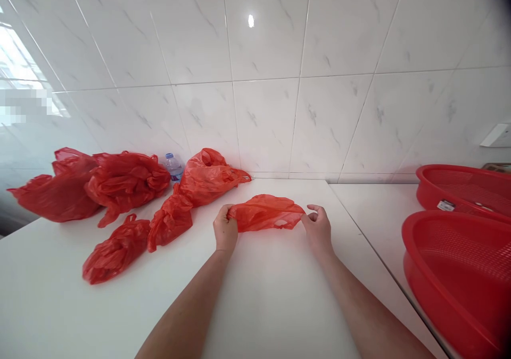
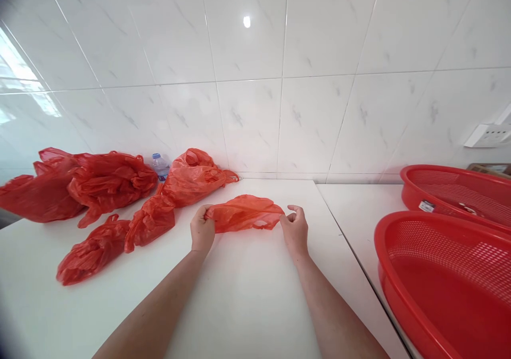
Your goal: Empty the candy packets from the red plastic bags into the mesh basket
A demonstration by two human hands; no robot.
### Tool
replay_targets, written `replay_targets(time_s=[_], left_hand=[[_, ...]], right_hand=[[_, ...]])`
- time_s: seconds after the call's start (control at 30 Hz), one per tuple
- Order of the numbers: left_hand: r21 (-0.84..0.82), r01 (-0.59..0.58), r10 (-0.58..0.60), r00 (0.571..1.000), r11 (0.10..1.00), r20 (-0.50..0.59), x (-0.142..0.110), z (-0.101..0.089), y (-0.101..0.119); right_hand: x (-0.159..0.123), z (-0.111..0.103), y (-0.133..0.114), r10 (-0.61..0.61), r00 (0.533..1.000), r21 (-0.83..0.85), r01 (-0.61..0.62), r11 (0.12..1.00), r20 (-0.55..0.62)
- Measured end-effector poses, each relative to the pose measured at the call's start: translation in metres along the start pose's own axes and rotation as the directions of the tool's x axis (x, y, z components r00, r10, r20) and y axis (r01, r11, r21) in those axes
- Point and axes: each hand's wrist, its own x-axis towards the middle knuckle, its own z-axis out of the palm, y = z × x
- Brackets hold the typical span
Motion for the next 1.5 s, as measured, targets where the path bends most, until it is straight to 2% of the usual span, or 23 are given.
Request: replay_targets(time_s=[0.13, 0.23, 0.3, 0.4, 0.47, 0.53, 0.6, 0.67, 0.73, 0.8, 0.87, 0.93, 0.97, 1.03, 1.07, 1.1, 1.17, 1.23, 1.27, 1.3, 1.33, 1.43, 1.5], left_hand=[[-0.205, 0.126, -0.133, 0.991, 0.971, -0.021, -0.002, 0.005, 0.004], [-0.338, 0.183, -0.193, 0.981, 0.923, 0.004, -0.003, 0.009, 0.004], [-0.406, 0.224, -0.222, 0.974, 0.886, 0.052, -0.005, 0.011, 0.004], [-0.489, 0.299, -0.217, 0.951, 0.819, 0.218, -0.010, 0.014, 0.006], [-0.537, 0.382, -0.190, 0.906, 0.752, 0.379, -0.012, 0.016, 0.009], [-0.559, 0.477, -0.171, 0.842, 0.678, 0.511, -0.011, 0.016, 0.010], [-0.571, 0.542, -0.196, 0.808, 0.617, 0.555, -0.006, 0.014, 0.008], [-0.597, 0.554, -0.281, 0.824, 0.580, 0.492, 0.003, 0.009, 0.002], [-0.621, 0.533, -0.359, 0.846, 0.575, 0.394, 0.013, 0.003, -0.006], [-0.635, 0.499, -0.380, 0.865, 0.590, 0.328, 0.019, 0.000, -0.013], [-0.645, 0.473, -0.363, 0.880, 0.601, 0.306, 0.019, 0.000, -0.014], [-0.607, 0.385, -0.327, 0.922, 0.696, 0.210, 0.012, 0.002, -0.007], [-0.544, 0.294, -0.284, 0.953, 0.786, 0.105, 0.007, 0.004, -0.002], [-0.274, 0.003, -0.043, 0.989, 0.962, -0.140, -0.005, 0.007, 0.012], [-0.092, -0.175, 0.154, 0.968, 0.980, -0.198, -0.011, 0.009, 0.019], [0.068, -0.349, 0.355, 0.919, 0.935, -0.170, -0.017, 0.011, 0.025], [0.215, -0.651, 0.646, 0.756, 0.728, 0.103, -0.027, 0.016, 0.033], [0.196, -0.790, 0.687, 0.605, 0.581, 0.403, -0.034, 0.023, 0.035], [0.197, -0.801, 0.640, 0.577, 0.566, 0.507, -0.036, 0.026, 0.034], [0.225, -0.785, 0.573, 0.585, 0.577, 0.574, -0.037, 0.030, 0.032], [0.275, -0.752, 0.495, 0.618, 0.599, 0.610, -0.037, 0.032, 0.029], [0.407, -0.628, 0.286, 0.715, 0.663, 0.638, -0.033, 0.030, 0.019], [0.403, -0.590, 0.211, 0.709, 0.700, 0.672, -0.029, 0.022, 0.014]], right_hand=[[-0.015, 0.010, -0.009, -0.186, 0.982, -0.196, 0.178, 0.964, -0.021], [-0.029, 0.020, -0.014, -0.391, 0.920, -0.289, 0.381, 0.879, 0.023], [-0.038, 0.027, -0.018, -0.557, 0.820, -0.277, 0.570, 0.773, 0.131], [-0.050, 0.036, -0.025, -0.732, 0.612, -0.211, 0.791, 0.575, 0.300], [-0.054, 0.040, -0.027, -0.762, 0.545, -0.190, 0.838, 0.512, 0.350], [-0.052, 0.042, -0.027, -0.733, 0.579, -0.220, 0.814, 0.537, 0.356], [-0.043, 0.040, -0.021, -0.612, 0.717, -0.348, 0.697, 0.627, 0.335], [-0.029, 0.033, -0.011, -0.396, 0.875, -0.512, 0.485, 0.709, 0.280], [-0.014, 0.025, -0.001, -0.204, 0.950, -0.608, 0.308, 0.732, 0.236], [-0.004, 0.018, 0.008, -0.111, 0.966, -0.623, 0.236, 0.746, 0.233], [0.002, 0.014, 0.013, -0.113, 0.967, -0.596, 0.231, 0.769, 0.228], [0.003, 0.013, 0.015, -0.157, 0.964, -0.556, 0.253, 0.791, 0.215], [0.003, 0.013, 0.014, -0.172, 0.963, -0.547, 0.261, 0.795, 0.210], [0.002, 0.015, 0.012, -0.138, 0.968, -0.566, 0.236, 0.790, 0.211], [0.001, 0.016, 0.010, -0.094, 0.972, -0.582, 0.205, 0.787, 0.215], [0.000, 0.016, 0.007, -0.047, 0.974, -0.588, 0.171, 0.791, 0.220], [-0.002, 0.018, 0.002, 0.020, 0.970, -0.561, 0.123, 0.819, 0.242], [-0.004, 0.019, -0.001, 0.050, 0.962, -0.501, 0.096, 0.860, 0.270], [-0.004, 0.019, -0.002, 0.058, 0.958, -0.466, 0.083, 0.881, 0.280], [-0.004, 0.018, -0.003, 0.066, 0.955, -0.432, 0.068, 0.899, 0.289], [-0.002, 0.016, -0.003, 0.078, 0.952, -0.399, 0.050, 0.915, 0.296], [0.008, 0.008, 0.000, 0.158, 0.926, -0.299, -0.052, 0.953, 0.342], [0.017, 0.000, 0.002, 0.230, 0.888, -0.239, -0.142, 0.961, 0.398]])
